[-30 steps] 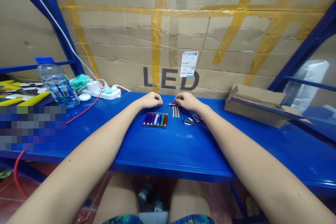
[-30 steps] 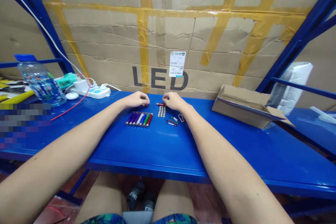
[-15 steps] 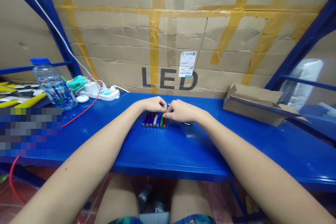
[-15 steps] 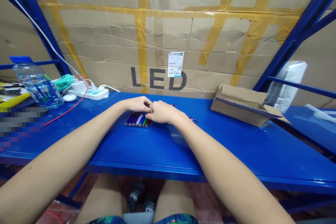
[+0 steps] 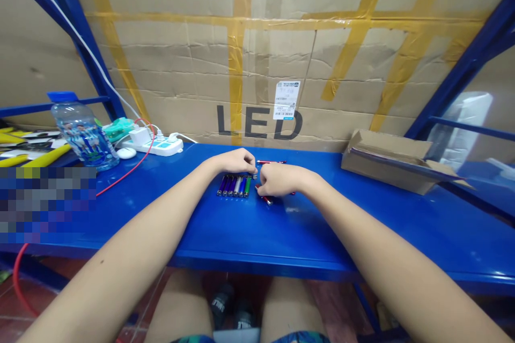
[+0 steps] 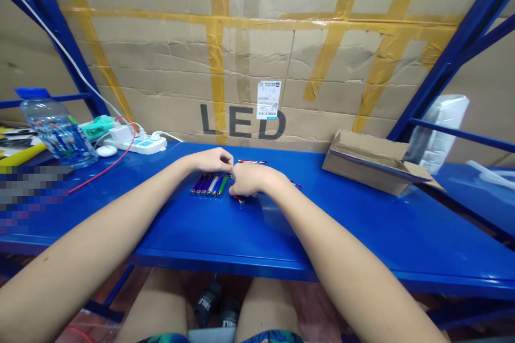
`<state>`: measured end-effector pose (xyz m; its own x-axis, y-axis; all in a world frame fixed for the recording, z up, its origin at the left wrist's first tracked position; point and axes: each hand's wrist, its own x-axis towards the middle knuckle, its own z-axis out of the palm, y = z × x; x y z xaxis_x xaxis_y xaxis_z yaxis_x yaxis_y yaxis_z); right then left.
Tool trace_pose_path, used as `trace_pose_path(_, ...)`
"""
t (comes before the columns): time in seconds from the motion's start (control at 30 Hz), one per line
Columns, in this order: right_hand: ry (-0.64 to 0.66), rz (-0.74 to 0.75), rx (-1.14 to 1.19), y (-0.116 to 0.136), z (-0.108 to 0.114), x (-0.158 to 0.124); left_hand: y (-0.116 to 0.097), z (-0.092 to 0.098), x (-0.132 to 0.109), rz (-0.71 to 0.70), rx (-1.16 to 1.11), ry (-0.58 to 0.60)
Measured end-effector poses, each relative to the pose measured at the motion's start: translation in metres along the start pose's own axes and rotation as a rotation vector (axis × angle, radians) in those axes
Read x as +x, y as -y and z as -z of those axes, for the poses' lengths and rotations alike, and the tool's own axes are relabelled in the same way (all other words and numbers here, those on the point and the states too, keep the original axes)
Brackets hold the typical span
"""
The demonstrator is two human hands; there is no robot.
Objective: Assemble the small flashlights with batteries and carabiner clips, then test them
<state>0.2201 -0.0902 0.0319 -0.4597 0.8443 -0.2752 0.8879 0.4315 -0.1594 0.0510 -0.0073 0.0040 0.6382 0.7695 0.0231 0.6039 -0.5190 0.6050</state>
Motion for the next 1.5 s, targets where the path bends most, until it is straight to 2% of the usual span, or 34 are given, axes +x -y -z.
trace_pose_path(0.07, 0.000, -0.002, -0.007, 0.005, 0.000, -0.005, 0.000, -0.001, 0.001, -0.021, 0.013, -0.045)
trace_pose_path(0.17, -0.007, 0.051, 0.012, 0.007, 0.005, -0.016, -0.003, -0.004, 0.002, -0.071, 0.086, -0.175)
trace_pose_path(0.27, -0.060, 0.104, 0.181, -0.012, 0.016, -0.027, -0.008, -0.010, 0.003, -0.153, 0.253, -0.283)
trace_pose_path(0.3, -0.142, 0.141, 0.261, -0.023, 0.019, -0.030, -0.010, -0.012, 0.004, -0.188, 0.319, -0.300)
trace_pose_path(0.37, -0.309, 0.184, 0.393, -0.052, 0.023, -0.035, -0.015, -0.015, 0.006, -0.256, 0.443, -0.294)
trace_pose_path(0.43, -0.408, 0.144, 0.508, -0.081, 0.022, -0.037, -0.020, -0.019, 0.010, -0.284, 0.559, -0.258)
trace_pose_path(0.5, -0.443, 0.072, 0.599, -0.104, 0.017, -0.037, -0.024, -0.022, 0.014, -0.275, 0.668, -0.214)
trace_pose_path(0.6, -0.442, 0.026, 0.600, -0.119, 0.011, -0.035, -0.028, -0.025, 0.019, -0.247, 0.757, -0.181)
trace_pose_path(0.93, -0.458, 0.118, 0.536, -0.114, 0.008, -0.033, -0.030, -0.032, 0.025, -0.219, 0.874, -0.171)
trace_pose_path(1.5, -0.435, 0.117, 0.524, -0.112, 0.007, -0.034, -0.032, -0.030, 0.022, -0.155, 0.903, -0.159)
